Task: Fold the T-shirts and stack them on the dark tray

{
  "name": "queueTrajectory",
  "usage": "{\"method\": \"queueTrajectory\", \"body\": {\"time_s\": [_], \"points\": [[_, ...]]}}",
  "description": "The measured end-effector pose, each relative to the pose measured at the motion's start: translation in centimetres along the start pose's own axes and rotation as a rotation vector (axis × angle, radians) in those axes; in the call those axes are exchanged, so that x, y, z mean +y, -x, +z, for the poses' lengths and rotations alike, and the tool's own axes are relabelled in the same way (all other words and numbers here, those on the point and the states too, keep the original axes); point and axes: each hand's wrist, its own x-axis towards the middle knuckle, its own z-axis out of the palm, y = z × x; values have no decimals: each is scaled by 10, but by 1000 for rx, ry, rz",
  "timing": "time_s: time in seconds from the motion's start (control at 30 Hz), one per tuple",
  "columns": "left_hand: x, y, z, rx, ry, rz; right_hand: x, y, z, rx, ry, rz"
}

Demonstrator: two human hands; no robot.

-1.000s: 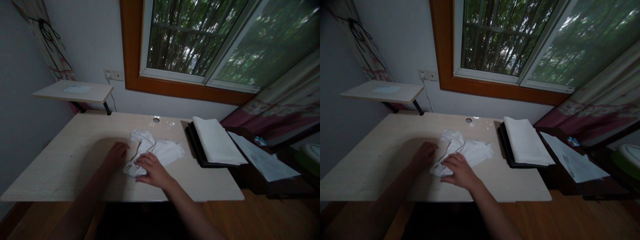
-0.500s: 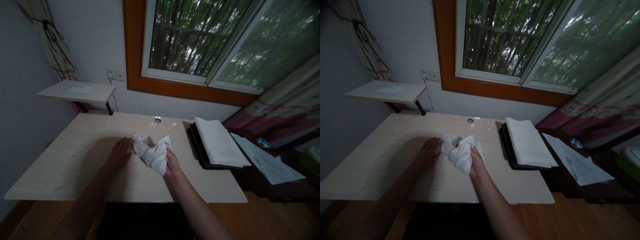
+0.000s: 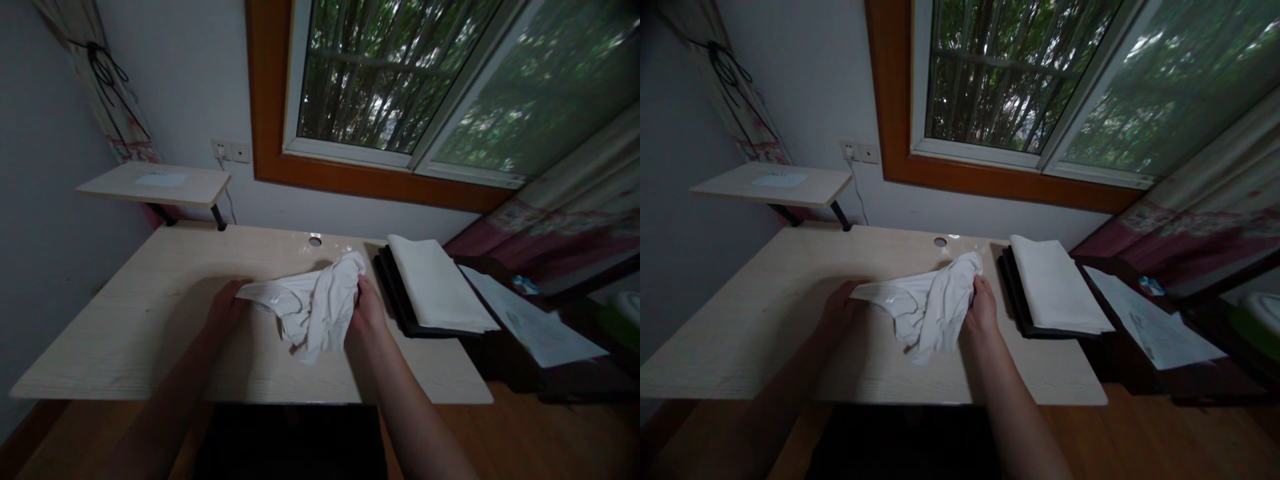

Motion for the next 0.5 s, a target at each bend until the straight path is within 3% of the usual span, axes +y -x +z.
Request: {"method": "queueTrajectory", "body": {"time_s": [0.13, 0.2, 0.27, 0.43, 0.5], "points": [[0, -2, -2, 147, 82, -166, 7, 7, -10, 217, 45, -16], [-1, -3, -4, 217, 110, -248, 6, 20, -5, 196, 155, -64], [-2, -4, -6, 279, 118, -303, 3, 35, 3, 21, 255, -83], [-7, -7, -10, 351, 130, -330, -4, 63, 21, -776, 534, -254], [-7, -7, -10, 367, 150, -348, -1, 69, 25, -963, 686, -357]]}}
